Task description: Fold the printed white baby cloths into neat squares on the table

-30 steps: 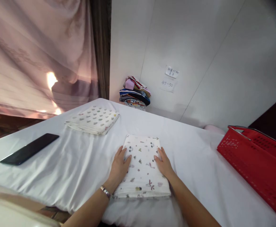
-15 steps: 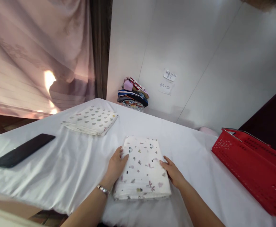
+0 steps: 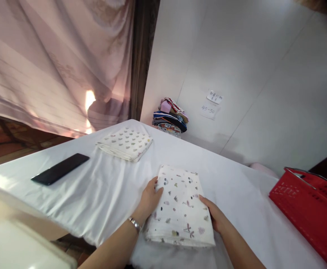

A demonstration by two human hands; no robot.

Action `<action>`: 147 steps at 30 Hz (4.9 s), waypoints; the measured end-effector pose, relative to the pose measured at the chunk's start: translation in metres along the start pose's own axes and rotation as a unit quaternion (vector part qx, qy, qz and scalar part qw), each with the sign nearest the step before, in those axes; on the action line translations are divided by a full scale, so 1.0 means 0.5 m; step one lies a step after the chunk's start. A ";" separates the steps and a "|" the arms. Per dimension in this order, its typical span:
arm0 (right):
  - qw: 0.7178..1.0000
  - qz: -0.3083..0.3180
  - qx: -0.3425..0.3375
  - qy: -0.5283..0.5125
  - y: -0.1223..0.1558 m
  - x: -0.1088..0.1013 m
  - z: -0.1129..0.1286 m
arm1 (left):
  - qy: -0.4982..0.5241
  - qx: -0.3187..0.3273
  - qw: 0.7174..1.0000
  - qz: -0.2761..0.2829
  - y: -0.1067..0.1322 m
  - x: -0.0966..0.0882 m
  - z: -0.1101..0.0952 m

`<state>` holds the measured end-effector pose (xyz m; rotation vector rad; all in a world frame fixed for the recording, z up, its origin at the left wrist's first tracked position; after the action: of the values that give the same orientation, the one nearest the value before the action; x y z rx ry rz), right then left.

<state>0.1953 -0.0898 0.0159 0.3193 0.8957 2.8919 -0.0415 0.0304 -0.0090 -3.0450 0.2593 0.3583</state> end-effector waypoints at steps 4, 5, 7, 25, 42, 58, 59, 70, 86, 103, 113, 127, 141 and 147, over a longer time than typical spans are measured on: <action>0.999 0.014 0.047 -0.002 -0.003 -0.002 -0.010 | 0.006 0.006 1.000 0.005 0.002 0.003 0.007; 0.998 0.021 0.053 -0.001 -0.004 0.000 -0.012 | 0.008 0.008 1.000 0.003 0.002 0.004 0.009; 0.998 0.032 0.054 0.002 -0.007 0.006 -0.012 | 0.013 0.013 1.000 -0.002 0.002 0.005 0.013; 0.575 -0.296 -0.354 0.676 0.101 0.035 0.443 | -0.020 0.001 1.000 0.022 0.000 0.008 -0.007; 0.563 -0.152 -0.307 0.752 0.047 0.136 -0.066 | 0.118 0.008 0.979 -0.168 -0.027 -0.042 -0.010; 0.564 -0.203 -0.378 0.706 0.127 0.058 -0.094 | -0.179 0.168 0.966 -0.078 -0.024 -0.025 -0.001; 0.565 -0.199 -0.382 0.704 0.128 0.059 -0.095 | -0.179 0.161 0.968 -0.076 -0.027 -0.028 0.001; 0.616 -0.259 -0.360 0.651 0.123 0.019 -0.100 | -0.130 0.077 0.987 -0.056 -0.042 -0.035 -0.001; 0.547 -0.311 -0.312 0.712 0.110 -0.148 -0.033 | -0.262 0.194 0.943 0.072 0.095 0.018 -0.053; 0.620 -0.240 -0.362 0.654 0.084 -0.094 -0.007 | -0.269 0.331 0.887 0.175 0.091 0.115 -0.091; 0.573 -0.260 -0.425 0.650 0.087 -0.107 -0.030 | -0.274 0.346 0.882 0.165 0.098 0.111 -0.091; 0.604 -0.231 -0.432 0.628 0.097 -0.113 -0.059 | -0.299 0.385 0.856 0.171 0.111 0.104 -0.086; 0.608 -0.244 -0.444 0.611 0.093 -0.108 -0.061 | -0.309 0.408 0.841 0.176 0.092 0.145 -0.109; 0.641 -0.247 -0.414 0.597 0.073 -0.031 0.026 | -0.380 0.412 0.800 0.215 0.112 0.163 -0.068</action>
<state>0.2124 -0.1152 0.0444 -1.7165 -0.4328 2.2631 0.0345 -0.0404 0.0023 -1.7767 0.7831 1.0941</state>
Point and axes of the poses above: each hand's wrist, its own y-axis away from the middle knuckle, its own x-axis out of the palm, z = x × y, the point moved 3 cm from there along -y, towards the middle knuckle, and after that the axes turned 9 degrees about y, right-handed, at the moved point
